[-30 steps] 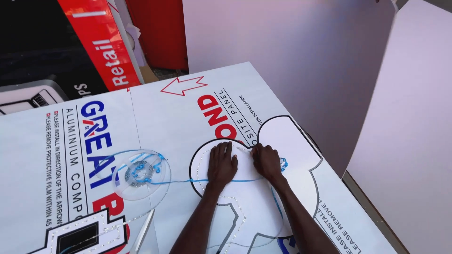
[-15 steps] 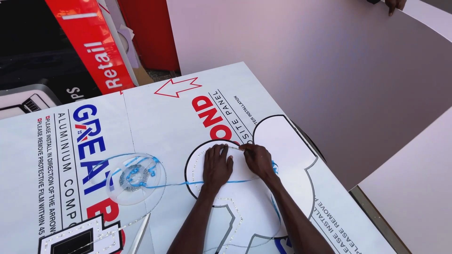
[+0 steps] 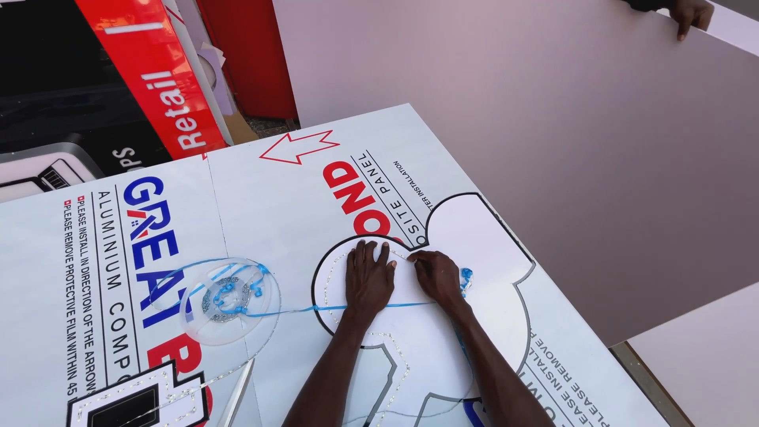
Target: Installing LED strips onto a sign board by cutting them to length and adhering them along a pre-marked outline.
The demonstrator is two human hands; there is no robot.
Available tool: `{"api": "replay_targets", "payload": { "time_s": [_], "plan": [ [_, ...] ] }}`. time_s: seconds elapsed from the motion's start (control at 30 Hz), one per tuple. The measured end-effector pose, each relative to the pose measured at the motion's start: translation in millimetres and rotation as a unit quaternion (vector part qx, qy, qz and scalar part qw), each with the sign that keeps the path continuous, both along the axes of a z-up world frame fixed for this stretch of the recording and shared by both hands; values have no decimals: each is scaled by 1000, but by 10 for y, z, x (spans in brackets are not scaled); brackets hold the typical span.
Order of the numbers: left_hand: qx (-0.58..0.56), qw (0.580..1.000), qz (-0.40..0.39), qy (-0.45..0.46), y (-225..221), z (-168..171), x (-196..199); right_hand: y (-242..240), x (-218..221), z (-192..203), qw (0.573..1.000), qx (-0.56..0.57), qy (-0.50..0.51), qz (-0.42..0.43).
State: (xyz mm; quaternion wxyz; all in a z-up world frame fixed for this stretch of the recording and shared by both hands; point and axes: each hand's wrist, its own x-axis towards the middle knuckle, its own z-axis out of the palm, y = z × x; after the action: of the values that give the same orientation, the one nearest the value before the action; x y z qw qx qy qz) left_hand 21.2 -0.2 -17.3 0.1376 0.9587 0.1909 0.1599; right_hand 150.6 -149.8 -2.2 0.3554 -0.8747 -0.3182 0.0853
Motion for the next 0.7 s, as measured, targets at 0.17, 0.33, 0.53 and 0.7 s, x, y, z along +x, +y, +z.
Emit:
{"api": "replay_targets", "payload": {
  "time_s": [0.17, 0.33, 0.53, 0.7],
  "plan": [
    [-4, 998, -50, -25, -62, 87, -21, -2, 43, -110, 1000, 11, 0, 4],
    [-16, 996, -80, -18, -47, -66, -3, -14, 16, -155, 1000, 17, -7, -1],
    [-12, 998, -52, 25, -193, 47, -41, -42, -11, 60, 999, -49, -3, 9],
    [-18, 996, -88, 12, -191, 177, -98, -115, -36, 355, 980, -197, -17, -27]
  ]
}}
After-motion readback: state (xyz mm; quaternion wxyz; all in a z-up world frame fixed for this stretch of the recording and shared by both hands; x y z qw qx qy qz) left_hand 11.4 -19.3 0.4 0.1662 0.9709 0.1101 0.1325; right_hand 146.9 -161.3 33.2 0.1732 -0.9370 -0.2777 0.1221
